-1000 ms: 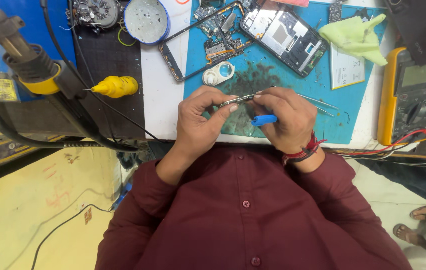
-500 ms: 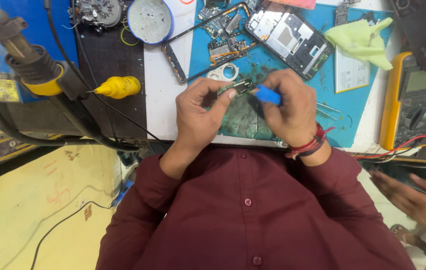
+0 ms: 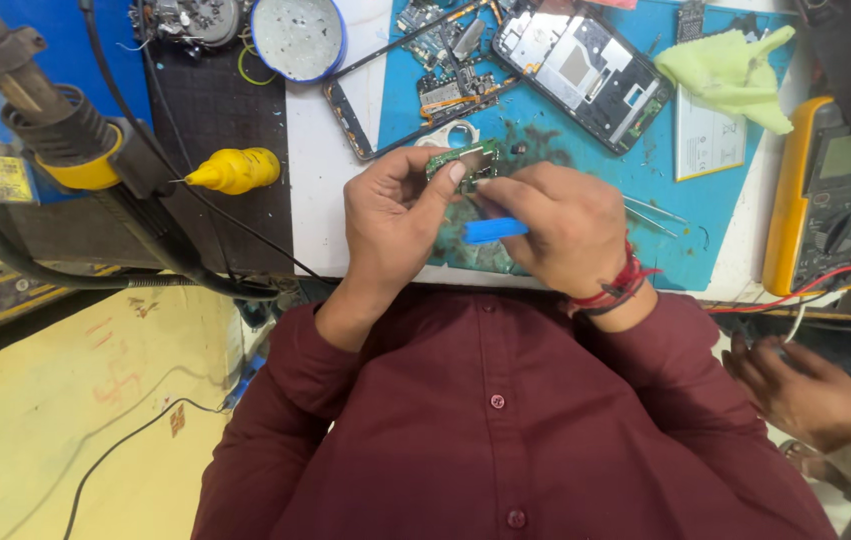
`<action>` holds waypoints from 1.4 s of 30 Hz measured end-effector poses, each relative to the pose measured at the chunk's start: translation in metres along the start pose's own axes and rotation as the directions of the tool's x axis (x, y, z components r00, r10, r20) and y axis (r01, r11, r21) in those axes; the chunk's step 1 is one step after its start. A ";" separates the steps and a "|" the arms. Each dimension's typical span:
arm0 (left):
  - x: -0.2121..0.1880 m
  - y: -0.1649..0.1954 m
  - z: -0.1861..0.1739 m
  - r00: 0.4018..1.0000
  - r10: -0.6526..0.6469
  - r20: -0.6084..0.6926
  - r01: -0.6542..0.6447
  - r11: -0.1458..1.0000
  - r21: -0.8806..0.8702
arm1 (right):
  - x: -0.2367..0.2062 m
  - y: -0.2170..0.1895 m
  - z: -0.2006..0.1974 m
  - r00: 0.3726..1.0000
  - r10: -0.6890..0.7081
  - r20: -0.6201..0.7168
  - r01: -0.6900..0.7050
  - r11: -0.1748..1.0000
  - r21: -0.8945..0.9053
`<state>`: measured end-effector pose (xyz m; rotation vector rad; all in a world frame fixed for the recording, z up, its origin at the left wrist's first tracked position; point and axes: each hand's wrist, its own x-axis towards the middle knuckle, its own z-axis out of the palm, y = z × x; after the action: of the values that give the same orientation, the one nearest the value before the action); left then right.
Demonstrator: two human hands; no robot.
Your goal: The person uses a magnifying loupe to inspect a small circuit board, then applies flux and uses a hot air rework station to remove a component. They scrape the board with a blue tool and continue working on the circuit board with tweezers and a soldering iron.
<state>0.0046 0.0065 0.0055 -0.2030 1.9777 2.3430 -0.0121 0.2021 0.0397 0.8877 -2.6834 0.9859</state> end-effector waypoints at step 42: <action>-0.011 0.018 0.000 0.992 0.108 0.069 -0.121 0.966 0.228 | -0.020 0.005 0.000 0.981 -0.187 -0.053 0.176 0.971 -0.163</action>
<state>0.0128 0.0042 0.0251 -0.0096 2.2679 2.1283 0.0009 0.2147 0.0302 1.0243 -2.5273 0.7404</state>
